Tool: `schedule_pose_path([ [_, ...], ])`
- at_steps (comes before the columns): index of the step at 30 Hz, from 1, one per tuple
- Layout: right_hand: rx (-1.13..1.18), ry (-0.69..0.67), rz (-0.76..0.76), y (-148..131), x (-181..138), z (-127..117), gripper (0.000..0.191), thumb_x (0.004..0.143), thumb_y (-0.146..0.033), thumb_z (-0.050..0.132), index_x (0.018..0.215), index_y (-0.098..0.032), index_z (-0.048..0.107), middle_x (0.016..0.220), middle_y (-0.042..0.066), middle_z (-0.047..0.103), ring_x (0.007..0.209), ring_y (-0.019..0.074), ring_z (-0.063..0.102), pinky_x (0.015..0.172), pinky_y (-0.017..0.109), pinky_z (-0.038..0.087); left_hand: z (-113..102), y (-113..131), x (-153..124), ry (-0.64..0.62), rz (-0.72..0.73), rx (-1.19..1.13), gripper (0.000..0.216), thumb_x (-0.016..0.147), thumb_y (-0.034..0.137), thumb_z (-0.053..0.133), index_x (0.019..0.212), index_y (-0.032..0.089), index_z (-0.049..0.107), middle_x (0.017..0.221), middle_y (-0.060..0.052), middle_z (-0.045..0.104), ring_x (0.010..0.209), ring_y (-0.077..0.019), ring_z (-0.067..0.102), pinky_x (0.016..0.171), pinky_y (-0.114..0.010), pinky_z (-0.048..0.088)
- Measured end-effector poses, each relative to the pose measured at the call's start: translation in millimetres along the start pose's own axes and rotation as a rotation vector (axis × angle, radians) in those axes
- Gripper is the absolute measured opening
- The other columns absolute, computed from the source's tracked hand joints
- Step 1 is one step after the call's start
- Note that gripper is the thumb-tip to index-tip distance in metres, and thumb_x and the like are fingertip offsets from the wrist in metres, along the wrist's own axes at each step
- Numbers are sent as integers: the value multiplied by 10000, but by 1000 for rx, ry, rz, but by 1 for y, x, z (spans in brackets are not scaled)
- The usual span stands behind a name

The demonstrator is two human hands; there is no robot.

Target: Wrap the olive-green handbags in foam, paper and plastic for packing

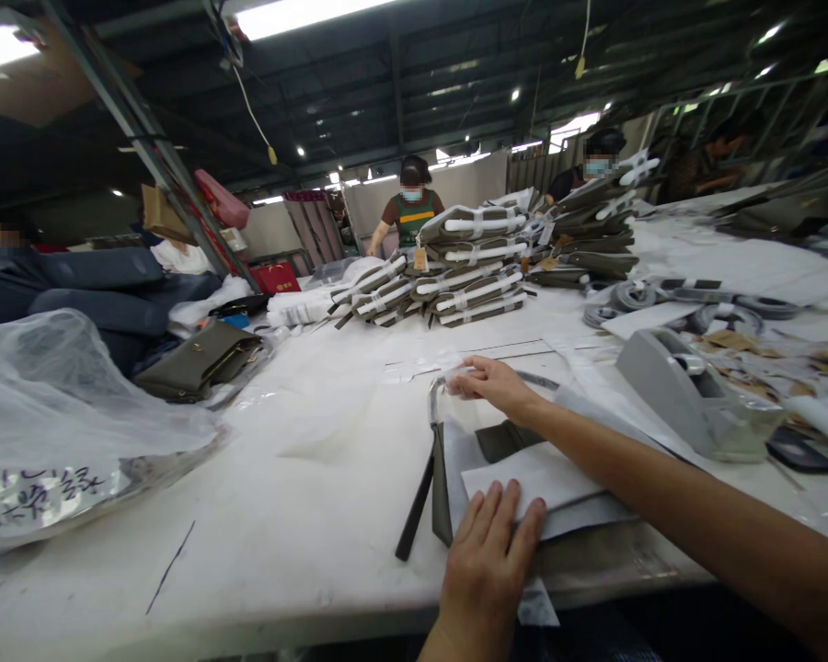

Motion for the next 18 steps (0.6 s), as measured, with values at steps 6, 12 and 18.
schedule_pose_path([
  [6,-342,-185,-225,-25,-78,19,277,857,-421,686,988,-193,773,1016,61,754,1006,230,696,981,377,529,2,-4,1,-27,-23,-30,324,987,200,460,1270,151,611,1350,-21,616,1267,-191,550,1176,-422,373],
  [12,-716,-233,-529,-30,-140,34,290,903,-146,536,1058,-251,757,1185,52,698,1070,178,672,964,312,546,-6,-11,-8,-23,-128,-28,347,1005,235,439,1316,201,589,1336,-66,622,1238,-227,572,1045,-403,505],
  [18,-790,-206,-697,-31,-178,29,347,917,-89,515,1171,-235,700,1118,53,724,1086,170,667,981,296,554,-9,-16,-17,58,-166,-111,344,995,342,492,1202,99,622,1167,-110,700,1130,-225,634,1052,-385,509],
])
Point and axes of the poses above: each hand's wrist, its own x-axis towards the middle knuckle, its own z-axis out of the palm, y = z × x, the point moved 10 cm from there along x, towards the middle knuckle
